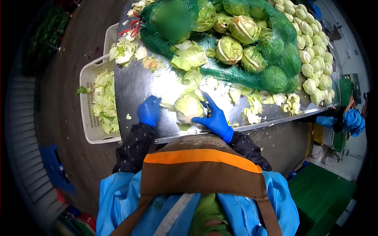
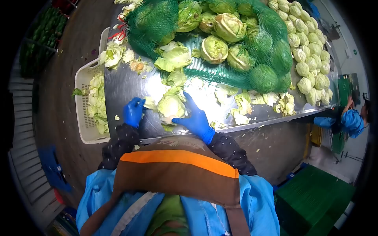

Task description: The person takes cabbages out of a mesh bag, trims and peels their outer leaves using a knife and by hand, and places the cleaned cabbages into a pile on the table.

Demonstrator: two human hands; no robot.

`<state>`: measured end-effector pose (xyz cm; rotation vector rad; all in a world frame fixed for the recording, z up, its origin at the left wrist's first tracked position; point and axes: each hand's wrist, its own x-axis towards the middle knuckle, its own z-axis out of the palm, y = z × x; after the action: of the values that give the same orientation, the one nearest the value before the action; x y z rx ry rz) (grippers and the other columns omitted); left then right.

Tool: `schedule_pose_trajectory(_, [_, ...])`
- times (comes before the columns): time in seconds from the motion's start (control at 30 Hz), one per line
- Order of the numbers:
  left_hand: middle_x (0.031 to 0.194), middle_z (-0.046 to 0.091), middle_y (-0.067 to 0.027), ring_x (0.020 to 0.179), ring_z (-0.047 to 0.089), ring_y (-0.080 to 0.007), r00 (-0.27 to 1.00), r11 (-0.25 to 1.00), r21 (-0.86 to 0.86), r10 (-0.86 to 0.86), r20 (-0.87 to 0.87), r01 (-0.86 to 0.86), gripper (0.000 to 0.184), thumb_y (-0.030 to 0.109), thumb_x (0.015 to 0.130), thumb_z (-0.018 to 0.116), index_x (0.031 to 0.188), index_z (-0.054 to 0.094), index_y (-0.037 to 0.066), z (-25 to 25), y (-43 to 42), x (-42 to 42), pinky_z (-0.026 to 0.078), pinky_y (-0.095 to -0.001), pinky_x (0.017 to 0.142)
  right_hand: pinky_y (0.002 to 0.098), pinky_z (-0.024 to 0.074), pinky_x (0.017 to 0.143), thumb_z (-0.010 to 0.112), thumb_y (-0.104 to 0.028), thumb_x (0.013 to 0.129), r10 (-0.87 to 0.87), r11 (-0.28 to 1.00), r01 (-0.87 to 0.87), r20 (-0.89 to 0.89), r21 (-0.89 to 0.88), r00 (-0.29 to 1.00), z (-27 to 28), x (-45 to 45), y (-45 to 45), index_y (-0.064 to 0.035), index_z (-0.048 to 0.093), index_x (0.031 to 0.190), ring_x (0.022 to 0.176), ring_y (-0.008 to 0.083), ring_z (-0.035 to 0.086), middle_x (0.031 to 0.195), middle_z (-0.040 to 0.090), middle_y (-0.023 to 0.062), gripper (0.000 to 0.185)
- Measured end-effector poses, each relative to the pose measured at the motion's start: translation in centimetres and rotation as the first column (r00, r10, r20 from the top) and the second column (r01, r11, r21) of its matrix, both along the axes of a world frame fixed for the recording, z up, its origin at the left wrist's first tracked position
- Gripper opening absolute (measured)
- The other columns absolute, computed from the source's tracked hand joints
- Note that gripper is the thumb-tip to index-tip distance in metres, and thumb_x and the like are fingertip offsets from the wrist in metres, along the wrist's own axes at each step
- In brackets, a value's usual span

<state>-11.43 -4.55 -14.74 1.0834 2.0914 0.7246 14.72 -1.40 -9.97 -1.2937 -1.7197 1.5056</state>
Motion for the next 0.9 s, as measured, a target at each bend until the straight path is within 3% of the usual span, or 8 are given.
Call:
schedule_pose_trajectory(0.1, [0.091,0.067,-0.015,0.081,0.065,-0.023,0.969,0.947,0.321,0.06,-0.242,0.021,0.032,0.022,0.077,0.074,0.102,0.064,0.005,-0.6,1.5,-3.2,0.051,-0.0337,0.075,0.0361,0.0411,0.1,0.085,-0.025,0.064,0.027,0.999,-0.031,-0.089,-0.043,0.996,-0.3,0.2,-0.2,-0.0067,0.024,0.145,0.123,0.029,0.049,0.134,0.047,0.0225,0.103])
schedule_pose_trajectory(0.23, [0.116,0.061,-0.0173,0.103,0.06,-0.0223,0.93,0.936,0.214,-0.32,0.182,0.28,0.059,0.023,0.073,0.079,0.122,0.056,-0.001,5.6,2.5,1.7,0.046,-0.0319,0.092,0.0271,0.0487,0.084,0.086,-0.012,0.062,0.114,0.991,-0.118,0.06,0.069,0.992,1.2,0.0,-0.3,-0.0088,0.025,0.146,0.104,0.0123,0.056,0.134,0.05,0.0159,0.104])
schedule_pose_trajectory(0.4, [0.124,0.058,-0.0138,0.109,0.055,-0.0166,0.563,0.874,0.103,-0.392,0.728,0.475,0.056,0.018,0.08,0.074,0.13,0.052,0.004,4.0,2.3,1.6,0.046,-0.0294,0.093,0.0359,0.0403,0.101,0.087,-0.02,0.06,0.135,0.988,-0.135,-0.006,-0.071,0.991,0.3,0.8,0.0,-0.0053,0.025,0.145,0.127,0.0258,0.044,0.139,0.044,0.0163,0.106])
schedule_pose_trajectory(0.5, [0.114,0.064,-0.0152,0.101,0.059,-0.013,0.607,0.815,0.323,-0.575,0.548,0.48,0.044,0.016,0.085,0.067,0.126,0.056,0.006,3.4,1.6,1.9,0.049,-0.0279,0.087,0.0352,0.0406,0.101,0.087,-0.018,0.06,0.128,0.985,-0.135,-0.069,-0.106,0.989,-0.5,1.2,0.0,-0.0047,0.027,0.144,0.128,0.0253,0.043,0.139,0.044,0.0163,0.105])
schedule_pose_trajectory(0.6, [0.101,0.067,-0.0176,0.091,0.065,-0.0172,0.778,0.786,0.071,-0.618,0.11,0.614,0.032,0.011,0.087,0.06,0.119,0.061,0.008,4.4,2.0,2.0,0.051,-0.0301,0.082,0.0346,0.0401,0.101,0.086,-0.012,0.06,0.112,0.987,-0.124,-0.115,-0.104,0.987,-0.5,1.3,0.3,-0.0036,0.026,0.144,0.128,0.0242,0.042,0.139,0.043,0.017,0.104])
schedule_pose_trajectory(0.73, [0.097,0.066,-0.019,0.088,0.066,-0.031,0.922,0.866,0.321,-0.339,-0.187,0.383,0.02,0.008,0.086,0.057,0.103,0.068,0.006,-4.2,3.1,0.7,0.051,-0.0362,0.078,0.0352,0.0382,0.103,0.085,-0.007,0.06,0.074,0.983,-0.099,-0.159,-0.157,0.985,-0.5,1.5,0.2,-0.0012,0.024,0.144,0.129,0.0244,0.041,0.14,0.041,0.0162,0.104])
schedule_pose_trajectory(0.83, [0.111,0.064,-0.0152,0.101,0.061,-0.03,0.981,0.917,0.399,-0.078,0.179,0.0,0.033,0.013,0.081,0.066,0.113,0.063,0.006,-4.5,5.7,0.6,0.048,-0.0371,0.085,0.0359,0.037,0.104,0.085,-0.006,0.06,0.01,0.981,-0.062,-0.266,-0.187,0.964,-1.4,1.4,0.0,0.0008,0.023,0.144,0.128,0.0245,0.041,0.141,0.04,0.0157,0.104])
schedule_pose_trajectory(0.9, [0.131,0.05,-0.0164,0.121,0.046,-0.0325,0.905,0.841,0.444,-0.119,-0.408,0.31,0.067,0.021,0.069,0.079,0.129,0.051,0.009,3.7,5.6,0.7,0.039,-0.0405,0.099,0.0362,0.0365,0.105,0.085,-0.006,0.061,0.013,0.979,-0.068,-0.275,-0.19,0.961,-1.0,1.4,0.3,0.0008,0.024,0.143,0.129,0.0241,0.041,0.141,0.04,0.0158,0.102])
